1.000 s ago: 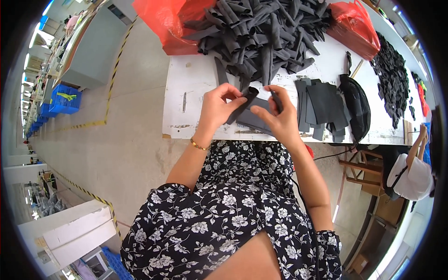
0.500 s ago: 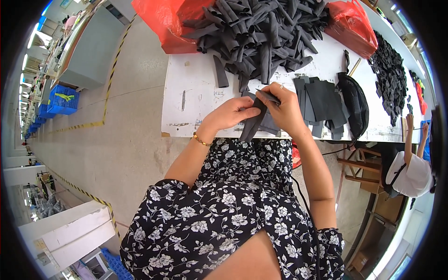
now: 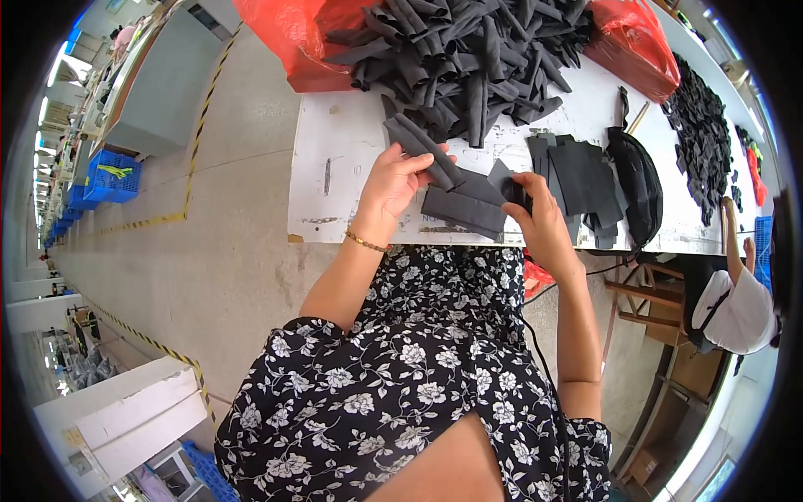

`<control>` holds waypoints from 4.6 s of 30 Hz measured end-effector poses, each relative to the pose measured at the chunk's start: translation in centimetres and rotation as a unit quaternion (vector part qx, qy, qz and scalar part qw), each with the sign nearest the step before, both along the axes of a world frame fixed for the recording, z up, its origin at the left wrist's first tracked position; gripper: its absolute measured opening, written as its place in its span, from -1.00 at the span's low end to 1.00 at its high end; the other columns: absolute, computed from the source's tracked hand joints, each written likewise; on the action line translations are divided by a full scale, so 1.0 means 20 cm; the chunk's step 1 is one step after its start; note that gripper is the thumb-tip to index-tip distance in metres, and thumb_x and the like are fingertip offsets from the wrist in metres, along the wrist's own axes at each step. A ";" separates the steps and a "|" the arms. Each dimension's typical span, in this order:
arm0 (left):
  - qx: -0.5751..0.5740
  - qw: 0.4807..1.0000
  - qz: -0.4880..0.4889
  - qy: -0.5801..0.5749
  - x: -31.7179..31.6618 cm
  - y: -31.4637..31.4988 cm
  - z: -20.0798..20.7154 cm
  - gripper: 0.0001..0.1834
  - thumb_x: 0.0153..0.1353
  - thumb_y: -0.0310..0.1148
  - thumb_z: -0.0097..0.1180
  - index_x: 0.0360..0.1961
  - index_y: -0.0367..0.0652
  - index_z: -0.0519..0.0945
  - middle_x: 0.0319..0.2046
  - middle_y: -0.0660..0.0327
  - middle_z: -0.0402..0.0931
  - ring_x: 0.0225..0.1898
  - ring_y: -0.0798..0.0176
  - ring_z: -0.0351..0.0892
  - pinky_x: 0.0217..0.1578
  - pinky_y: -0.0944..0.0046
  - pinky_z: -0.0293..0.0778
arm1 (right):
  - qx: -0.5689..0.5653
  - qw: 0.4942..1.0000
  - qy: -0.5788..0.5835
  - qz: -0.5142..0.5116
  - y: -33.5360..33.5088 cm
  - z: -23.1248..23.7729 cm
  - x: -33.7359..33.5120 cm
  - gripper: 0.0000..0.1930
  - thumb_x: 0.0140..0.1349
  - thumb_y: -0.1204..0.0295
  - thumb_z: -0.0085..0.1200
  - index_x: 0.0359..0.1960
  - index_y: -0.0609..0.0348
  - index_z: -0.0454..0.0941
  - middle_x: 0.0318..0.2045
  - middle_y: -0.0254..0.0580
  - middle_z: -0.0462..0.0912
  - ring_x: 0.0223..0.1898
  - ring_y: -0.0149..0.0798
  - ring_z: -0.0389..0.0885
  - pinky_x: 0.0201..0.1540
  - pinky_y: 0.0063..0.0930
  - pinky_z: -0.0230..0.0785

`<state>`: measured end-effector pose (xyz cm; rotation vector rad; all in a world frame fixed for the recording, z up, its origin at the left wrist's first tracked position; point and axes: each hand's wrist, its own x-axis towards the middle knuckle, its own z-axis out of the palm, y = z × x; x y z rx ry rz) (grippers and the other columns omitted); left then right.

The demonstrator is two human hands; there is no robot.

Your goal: Assembling small black material components by hand at a factory workbench.

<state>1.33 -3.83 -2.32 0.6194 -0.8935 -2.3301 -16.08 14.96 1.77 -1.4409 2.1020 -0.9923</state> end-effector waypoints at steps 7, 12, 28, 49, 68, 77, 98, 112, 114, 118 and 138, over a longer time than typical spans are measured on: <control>0.066 0.995 0.059 -0.050 -0.02 -0.03 -0.06 -0.75 0.20 -0.44 0.22 -0.10 -0.22 0.53 -0.16 0.13 0.60 -0.10 0.20 0.61 -0.01 0.13 0.59 | -0.067 0.997 -0.041 0.020 0.04 0.03 0.01 -0.62 0.20 0.54 0.13 0.06 0.20 0.39 -0.08 -0.01 0.57 -0.10 0.04 0.55 -0.05 -0.26 0.39; 0.116 0.991 0.071 0.022 -0.05 -0.02 -0.05 -0.77 0.17 -0.42 0.26 -0.18 -0.25 0.55 -0.24 0.12 0.61 -0.16 0.14 0.65 -0.10 0.10 0.63 | -0.132 0.988 -0.075 -0.015 0.04 0.04 0.06 -0.62 0.18 0.56 0.14 0.07 0.19 0.46 -0.15 -0.05 0.58 -0.20 -0.04 0.55 -0.11 -0.34 0.41; 0.152 0.985 0.048 0.073 -0.06 -0.03 -0.05 -0.75 0.28 -0.37 0.13 -0.09 -0.29 0.54 -0.13 0.01 0.59 -0.12 0.16 0.65 -0.20 0.19 0.71 | -0.163 0.980 0.109 0.035 -0.11 0.23 0.10 -0.67 0.07 0.61 0.19 -0.08 0.13 0.62 -0.18 -0.17 0.51 -0.18 -0.09 0.44 -0.08 -0.31 0.31; 0.040 0.996 0.047 0.059 -0.06 0.11 0.19 -0.63 0.25 -0.44 0.17 0.05 -0.32 0.45 -0.13 -0.07 0.58 -0.10 0.08 0.65 -0.16 0.15 0.69 | -0.224 0.925 0.304 0.043 -0.16 0.24 0.10 -0.67 -0.02 0.59 0.20 -0.15 0.14 0.61 -0.26 -0.28 0.51 -0.23 -0.20 0.48 -0.15 -0.29 0.28; -0.063 0.975 0.044 0.210 -0.22 0.30 0.21 -0.72 0.38 -0.16 -0.02 -0.11 -0.15 0.53 -0.20 0.07 0.61 0.18 -0.03 0.42 0.17 -0.02 0.36 | -0.223 0.958 0.172 0.055 -0.15 0.11 0.21 -0.51 -0.09 0.70 0.21 -0.08 0.25 0.34 -0.06 0.10 0.43 -0.09 0.16 0.44 -0.04 -0.08 0.35; 0.011 0.976 0.065 0.210 -0.27 0.34 0.17 -0.68 0.40 -0.17 -0.05 -0.10 -0.23 0.50 -0.15 0.07 0.60 0.14 -0.01 0.47 0.14 0.03 0.39 | -0.212 0.958 0.177 0.073 -0.18 0.11 0.17 -0.68 -0.02 0.64 0.24 -0.21 0.23 0.44 -0.18 0.01 0.50 -0.19 0.09 0.55 -0.23 -0.16 0.47; 0.013 0.966 0.157 0.205 -0.26 0.31 0.24 -0.66 0.38 -0.16 -0.02 -0.08 -0.27 0.49 -0.26 0.08 0.61 -0.09 0.05 0.61 0.05 0.08 0.46 | -0.258 0.952 0.147 0.078 -0.21 0.09 0.12 -0.83 -0.01 0.66 0.24 -0.38 0.28 0.52 -0.31 -0.11 0.57 -0.36 -0.07 0.57 -0.36 -0.30 0.45; 0.000 0.962 0.169 0.215 -0.27 0.29 0.21 -0.61 0.43 -0.15 -0.12 -0.04 -0.31 0.46 -0.17 -0.01 0.59 -0.07 0.04 0.61 0.04 0.09 0.48 | -0.159 0.976 -0.146 0.028 -0.19 0.11 0.14 -0.77 0.11 0.47 0.27 -0.33 0.37 0.50 -0.24 -0.14 0.60 -0.29 -0.28 0.60 -0.21 -0.44 0.44; -0.049 0.961 0.175 0.209 -0.28 0.30 0.21 -0.57 0.43 -0.12 -0.15 -0.01 -0.32 0.44 -0.13 -0.05 0.58 -0.02 0.01 0.59 0.07 0.07 0.46 | -0.128 0.924 -0.357 -0.050 -0.22 0.06 0.18 -0.75 0.18 0.39 0.26 -0.30 0.36 0.53 -0.08 -0.20 0.48 -0.20 -0.47 0.48 -0.17 -0.58 0.37; -0.094 0.953 0.167 0.234 -0.24 0.22 0.23 -0.56 0.44 -0.11 -0.20 0.01 -0.31 0.44 -0.07 -0.05 0.57 0.05 -0.04 0.54 0.17 -0.01 0.38 | -0.247 0.935 -0.220 -0.128 -0.23 0.02 0.22 -0.78 0.28 0.40 0.13 -0.18 0.32 0.50 -0.20 -0.35 0.51 -0.27 -0.51 0.46 -0.14 -0.58 0.35; -0.039 0.960 0.173 0.215 0.01 0.11 0.08 -0.83 0.21 -0.42 0.21 -0.22 -0.29 0.59 -0.30 0.02 0.64 -0.21 -0.01 0.66 -0.03 -0.01 0.58 | -0.300 0.949 -0.084 -0.059 -0.15 0.09 0.18 -0.90 0.09 0.66 0.22 -0.38 0.27 0.56 -0.44 -0.28 0.56 -0.40 -0.43 0.47 -0.30 -0.61 0.31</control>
